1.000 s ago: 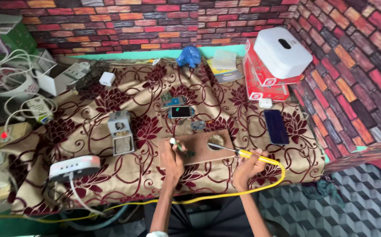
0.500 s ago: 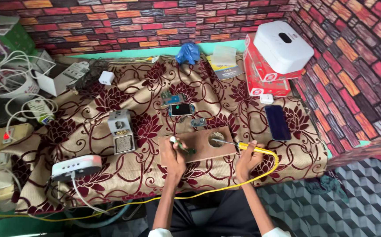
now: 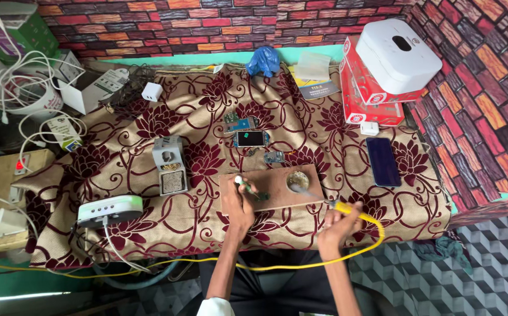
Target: The person uses a soldering iron and solder wire to attach components to a small green circuit board. They repeatedly heat joints and apply solder while holding the board steady on a wooden work surface.
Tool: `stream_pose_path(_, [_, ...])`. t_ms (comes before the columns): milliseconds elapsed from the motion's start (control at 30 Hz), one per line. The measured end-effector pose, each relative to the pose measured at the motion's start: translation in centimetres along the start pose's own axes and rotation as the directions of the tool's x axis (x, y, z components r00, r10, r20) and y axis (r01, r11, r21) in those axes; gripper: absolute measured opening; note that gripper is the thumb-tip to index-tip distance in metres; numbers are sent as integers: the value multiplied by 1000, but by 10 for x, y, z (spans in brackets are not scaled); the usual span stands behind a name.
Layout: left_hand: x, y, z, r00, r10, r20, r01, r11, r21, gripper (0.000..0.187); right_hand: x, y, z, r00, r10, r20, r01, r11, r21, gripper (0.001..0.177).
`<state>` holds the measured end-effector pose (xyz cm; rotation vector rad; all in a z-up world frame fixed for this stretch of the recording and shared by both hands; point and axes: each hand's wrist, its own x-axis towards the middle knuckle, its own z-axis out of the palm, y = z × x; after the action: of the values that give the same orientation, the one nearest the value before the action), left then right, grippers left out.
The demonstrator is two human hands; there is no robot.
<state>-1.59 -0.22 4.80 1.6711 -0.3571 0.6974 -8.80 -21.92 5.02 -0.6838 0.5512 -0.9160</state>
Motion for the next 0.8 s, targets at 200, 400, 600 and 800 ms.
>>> stream_pose_path(200, [4,18,-8,992,-117,41,118,993,-26,24,-17,46,-9,999,33,41,-34,999,23,34])
stream_pose_path(400, [4,19,-7,998,-60,31,62,996,-60,20,-25,57,-8,993,-84,84,93,989,-117,31])
stream_pose_path(600, [5,7,-1,992,-109,63,113,992,-61,22,-20,64,-12,973,-176,150,194,975,-112,13])
stream_pose_path(800, [-1,17,-8,987,-147,64,152,986,-76,28,-15,71,-25,980,-162,118,180,969,-169,13])
